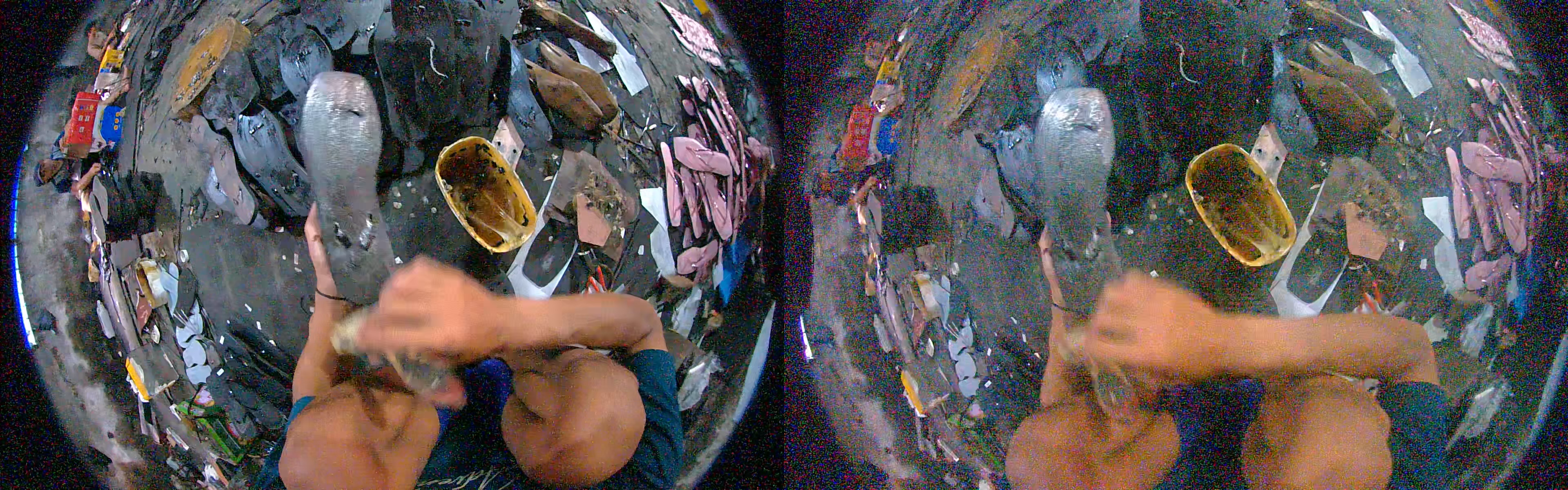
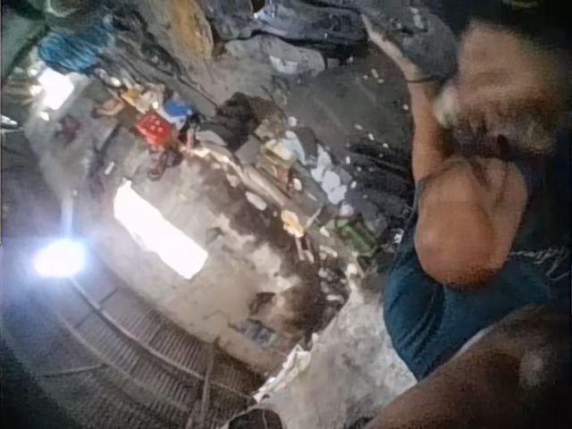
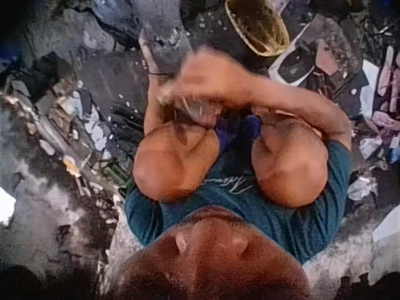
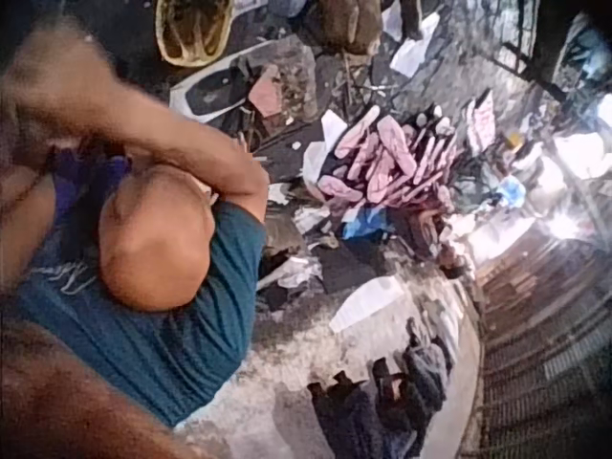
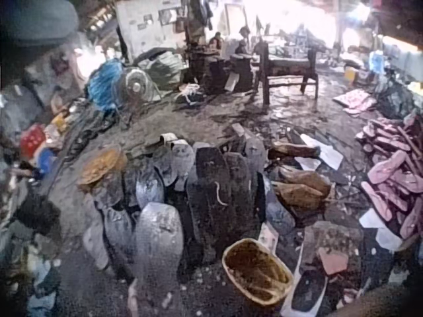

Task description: The person applies a dark adhesive from a yellow container onto the sole of a black clog using a brush. The person repeatedly dips the brush into the container and spreads the glue across the sole surface.

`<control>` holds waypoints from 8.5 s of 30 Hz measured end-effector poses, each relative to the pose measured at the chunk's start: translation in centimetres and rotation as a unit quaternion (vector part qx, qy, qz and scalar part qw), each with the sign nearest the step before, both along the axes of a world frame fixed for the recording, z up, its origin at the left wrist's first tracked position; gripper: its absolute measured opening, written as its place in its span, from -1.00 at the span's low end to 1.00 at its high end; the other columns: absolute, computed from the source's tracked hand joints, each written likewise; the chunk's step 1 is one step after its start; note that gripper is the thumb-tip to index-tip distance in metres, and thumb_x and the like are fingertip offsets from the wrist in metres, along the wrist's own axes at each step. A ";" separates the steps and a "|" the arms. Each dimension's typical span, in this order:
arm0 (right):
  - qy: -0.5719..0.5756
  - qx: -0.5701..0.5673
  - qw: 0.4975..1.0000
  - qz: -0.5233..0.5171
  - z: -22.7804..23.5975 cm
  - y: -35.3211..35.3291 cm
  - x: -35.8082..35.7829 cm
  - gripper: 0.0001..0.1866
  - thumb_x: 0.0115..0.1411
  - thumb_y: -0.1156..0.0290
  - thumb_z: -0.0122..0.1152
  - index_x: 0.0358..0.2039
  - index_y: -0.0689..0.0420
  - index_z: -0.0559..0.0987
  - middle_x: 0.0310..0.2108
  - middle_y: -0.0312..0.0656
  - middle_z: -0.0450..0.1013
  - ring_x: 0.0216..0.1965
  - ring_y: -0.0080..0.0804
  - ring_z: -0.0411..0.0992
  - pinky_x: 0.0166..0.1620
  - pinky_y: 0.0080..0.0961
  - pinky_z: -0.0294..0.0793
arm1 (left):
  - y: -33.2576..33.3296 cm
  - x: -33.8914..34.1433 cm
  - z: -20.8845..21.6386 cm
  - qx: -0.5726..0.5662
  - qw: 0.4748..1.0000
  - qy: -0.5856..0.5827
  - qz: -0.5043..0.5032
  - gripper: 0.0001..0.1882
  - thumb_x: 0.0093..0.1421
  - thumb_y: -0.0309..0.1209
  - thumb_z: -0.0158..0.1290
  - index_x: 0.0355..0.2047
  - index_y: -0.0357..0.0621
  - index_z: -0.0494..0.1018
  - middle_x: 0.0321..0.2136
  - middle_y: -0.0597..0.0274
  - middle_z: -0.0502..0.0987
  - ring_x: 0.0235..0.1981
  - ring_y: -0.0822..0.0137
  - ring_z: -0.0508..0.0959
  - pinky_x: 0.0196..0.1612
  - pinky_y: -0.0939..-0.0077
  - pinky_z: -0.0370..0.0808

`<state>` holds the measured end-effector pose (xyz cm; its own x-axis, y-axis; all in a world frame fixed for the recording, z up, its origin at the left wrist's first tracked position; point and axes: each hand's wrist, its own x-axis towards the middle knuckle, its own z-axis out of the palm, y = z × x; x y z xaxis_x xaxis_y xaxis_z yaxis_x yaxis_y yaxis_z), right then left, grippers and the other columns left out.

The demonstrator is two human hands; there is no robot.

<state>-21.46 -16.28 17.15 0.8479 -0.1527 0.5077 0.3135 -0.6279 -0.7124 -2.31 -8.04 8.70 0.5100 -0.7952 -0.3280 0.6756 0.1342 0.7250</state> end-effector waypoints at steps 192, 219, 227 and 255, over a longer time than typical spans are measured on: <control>-0.088 -0.115 0.987 -0.068 2.0 -0.2 0.2 -0.60 -0.02 0.28 0.20 -0.11 -0.01 0.61 -0.35 -0.34 0.46 -0.35 -0.40 0.44 -0.30 -0.42 0.46 | -1.6 -0.2 1.7 -0.066 0.958 0.231 -0.156 -0.46 0.41 -0.01 -0.25 0.04 -0.21 0.44 -0.17 0.08 0.62 -0.19 0.21 0.63 -0.01 0.24 0.58; 0.316 0.109 0.915 -0.226 -2.2 -0.3 -3.8 -0.83 0.17 0.44 0.33 -0.25 0.21 0.64 -0.33 -0.14 0.60 -0.23 -0.28 0.56 -0.08 -0.39 0.49 | 0.8 29.2 0.2 -0.140 0.914 0.090 0.371 -0.57 0.32 -0.12 -0.14 0.08 -0.07 0.38 0.01 0.09 0.51 0.11 0.01 0.44 0.17 -0.17 0.29; 0.280 0.149 0.880 -0.354 -3.7 -3.3 -5.3 -0.70 0.24 0.28 0.32 -0.14 0.24 0.60 -0.27 -0.19 0.58 -0.21 -0.42 0.50 -0.10 -0.44 0.46 | 16.5 9.5 -8.4 0.299 0.767 -0.565 0.056 -0.17 0.28 -0.07 0.10 0.39 -0.21 0.03 0.31 -0.14 0.24 0.29 -0.03 0.30 0.32 0.18 0.22; 0.268 0.042 0.831 -0.485 -10.8 -7.8 -9.1 -0.67 0.19 0.06 0.29 -0.20 0.03 0.68 -0.33 -0.04 0.63 -0.35 -0.09 0.62 -0.26 -0.21 0.58 | 9.8 2.3 -0.7 0.235 0.907 -0.343 -0.070 -0.59 0.32 -0.28 0.15 0.08 -0.23 0.41 -0.17 0.27 0.57 -0.16 0.43 0.52 -0.05 0.55 0.46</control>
